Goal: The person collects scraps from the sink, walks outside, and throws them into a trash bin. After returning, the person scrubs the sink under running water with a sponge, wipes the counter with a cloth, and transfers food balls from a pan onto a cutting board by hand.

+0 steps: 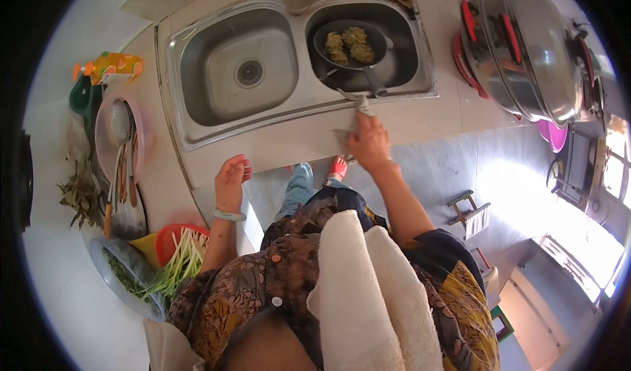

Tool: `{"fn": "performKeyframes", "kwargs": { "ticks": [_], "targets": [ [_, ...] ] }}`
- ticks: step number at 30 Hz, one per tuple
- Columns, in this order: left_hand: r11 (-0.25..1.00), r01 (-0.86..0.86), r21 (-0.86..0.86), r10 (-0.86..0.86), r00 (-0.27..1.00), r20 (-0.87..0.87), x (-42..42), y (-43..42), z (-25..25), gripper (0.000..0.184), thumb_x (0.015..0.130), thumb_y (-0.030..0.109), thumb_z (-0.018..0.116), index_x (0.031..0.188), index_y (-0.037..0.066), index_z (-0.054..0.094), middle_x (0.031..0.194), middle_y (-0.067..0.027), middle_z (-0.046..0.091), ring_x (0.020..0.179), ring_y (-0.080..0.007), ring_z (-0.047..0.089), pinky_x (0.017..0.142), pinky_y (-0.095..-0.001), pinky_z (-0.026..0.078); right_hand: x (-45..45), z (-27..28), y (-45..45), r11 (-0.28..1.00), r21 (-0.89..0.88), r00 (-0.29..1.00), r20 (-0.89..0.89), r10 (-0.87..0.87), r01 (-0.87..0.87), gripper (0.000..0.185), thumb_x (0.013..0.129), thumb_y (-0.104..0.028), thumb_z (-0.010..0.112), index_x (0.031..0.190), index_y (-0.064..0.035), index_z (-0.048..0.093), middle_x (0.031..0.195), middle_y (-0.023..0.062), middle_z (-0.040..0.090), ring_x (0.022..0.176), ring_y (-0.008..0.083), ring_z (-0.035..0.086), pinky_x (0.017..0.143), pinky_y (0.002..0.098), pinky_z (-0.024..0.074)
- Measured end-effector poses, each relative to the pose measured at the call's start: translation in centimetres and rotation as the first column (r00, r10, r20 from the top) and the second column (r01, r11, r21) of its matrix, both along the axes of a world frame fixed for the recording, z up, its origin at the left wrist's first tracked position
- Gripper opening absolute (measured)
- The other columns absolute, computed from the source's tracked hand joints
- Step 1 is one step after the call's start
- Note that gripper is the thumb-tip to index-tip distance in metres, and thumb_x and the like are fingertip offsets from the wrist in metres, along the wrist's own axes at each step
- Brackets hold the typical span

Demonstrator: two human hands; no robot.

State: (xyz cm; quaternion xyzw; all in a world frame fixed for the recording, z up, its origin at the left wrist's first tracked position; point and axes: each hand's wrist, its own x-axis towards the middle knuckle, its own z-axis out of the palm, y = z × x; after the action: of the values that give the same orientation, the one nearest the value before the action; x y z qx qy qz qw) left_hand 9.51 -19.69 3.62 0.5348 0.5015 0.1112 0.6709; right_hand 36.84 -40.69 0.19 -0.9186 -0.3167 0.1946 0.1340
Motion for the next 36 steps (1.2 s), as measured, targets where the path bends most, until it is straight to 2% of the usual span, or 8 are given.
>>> {"fn": "performKeyframes", "kwargs": {
  "ticks": [4,7,10,16,17,20,29,36],
  "targets": [
    [1.0,0.013,0.025,-0.014,1.0,0.014,1.6,-0.9,0.4,0.023,0.097,0.009,0.051,0.117,0.001,0.06,0.103,-0.0094,0.065,0.086,-0.0154,0.063,0.076,-0.0266,0.052,4.5,1.1,-6.5,0.965,0.024,0.964,-0.049,-0.26,0.261,0.056,0.077,-0.016,0.063,0.13,-0.0058,0.047,0.117,0.0215,0.051,0.108,0.0402,0.053,0.09,0.0471,0.0467],
    [0.998,0.03,0.048,-0.03,1.0,0.008,2.3,-1.1,0.6,0.023,0.097,0.009,0.051,0.116,0.001,0.06,0.102,-0.0102,0.065,0.084,-0.0154,0.064,0.075,-0.0264,0.052,5.9,1.2,-9.5,0.913,0.122,0.918,0.03,-0.396,0.389,0.053,0.078,-0.012,0.062,0.128,-0.0039,0.048,0.114,0.0222,0.052,0.106,0.0407,0.054,0.09,0.0474,0.047],
    [0.995,0.066,0.076,-0.064,0.998,-0.024,2.6,-1.2,0.9,0.023,0.097,0.009,0.051,0.117,0.001,0.059,0.102,-0.0104,0.065,0.084,-0.0153,0.064,0.075,-0.0265,0.052,3.7,1.5,-7.8,0.931,0.337,0.97,0.144,-0.197,0.14,0.05,0.079,-0.01,0.061,0.126,-0.0019,0.047,0.111,0.0225,0.053,0.106,0.04,0.053,0.089,0.047,0.047],
    [0.986,0.137,0.095,-0.13,0.989,-0.074,4.1,-2.7,1.7,0.025,0.098,0.012,0.051,0.118,0.0,0.059,0.104,-0.0106,0.065,0.086,-0.0153,0.063,0.077,-0.0266,0.052,-5.0,-1.5,3.5,0.948,0.181,0.937,-0.184,0.296,-0.263,0.05,0.081,-0.011,0.056,0.129,-0.0037,0.045,0.113,0.0187,0.052,0.109,0.0356,0.053,0.093,0.0466,0.0446],
    [0.987,0.139,0.087,-0.131,0.987,-0.094,4.3,-3.2,1.9,0.025,0.098,0.011,0.05,0.118,-0.001,0.058,0.104,-0.0107,0.065,0.086,-0.015,0.063,0.076,-0.0262,0.052,-6.0,-1.4,4.3,0.917,0.209,0.933,-0.053,0.356,-0.339,0.051,0.082,-0.011,0.056,0.131,-0.004,0.046,0.115,0.0158,0.052,0.11,0.0326,0.053,0.094,0.0443,0.0435],
    [0.983,0.171,0.069,-0.164,0.981,-0.106,4.6,-4.7,1.5,0.025,0.098,0.012,0.051,0.118,-0.001,0.058,0.103,-0.0103,0.064,0.086,-0.0145,0.063,0.076,-0.0257,0.051,-4.9,-1.6,4.3,0.848,0.319,0.897,0.009,0.443,-0.422,0.049,0.083,-0.026,0.061,0.126,-0.0032,0.05,0.119,0.012,0.051,0.112,0.0291,0.051,0.095,0.0443,0.0414],
    [0.972,0.23,0.045,-0.222,0.964,-0.147,5.9,-8.0,0.5,0.024,0.097,0.013,0.051,0.117,0.002,0.059,0.104,-0.009,0.065,0.086,-0.0147,0.063,0.077,-0.0279,0.053,6.6,-1.1,-5.5,0.958,0.165,0.96,0.196,0.202,-0.235,0.036,0.084,-0.028,0.06,0.118,-0.0172,0.061,0.116,0.0072,0.056,0.106,0.0277,0.054,0.092,0.0426,0.0389],
    [0.962,0.268,0.054,-0.257,0.955,-0.149,7.3,-9.0,1.0,0.026,0.098,0.014,0.051,0.117,-0.001,0.058,0.1,-0.0091,0.065,0.084,-0.0146,0.063,0.076,-0.0273,0.052,12.0,-0.9,-11.6,0.99,0.137,0.943,0.332,-0.002,-0.046,0.041,0.081,-0.029,0.061,0.12,-0.018,0.06,0.118,0.0075,0.056,0.107,0.0302,0.053,0.093,0.0464,0.0378]
  ]
}}
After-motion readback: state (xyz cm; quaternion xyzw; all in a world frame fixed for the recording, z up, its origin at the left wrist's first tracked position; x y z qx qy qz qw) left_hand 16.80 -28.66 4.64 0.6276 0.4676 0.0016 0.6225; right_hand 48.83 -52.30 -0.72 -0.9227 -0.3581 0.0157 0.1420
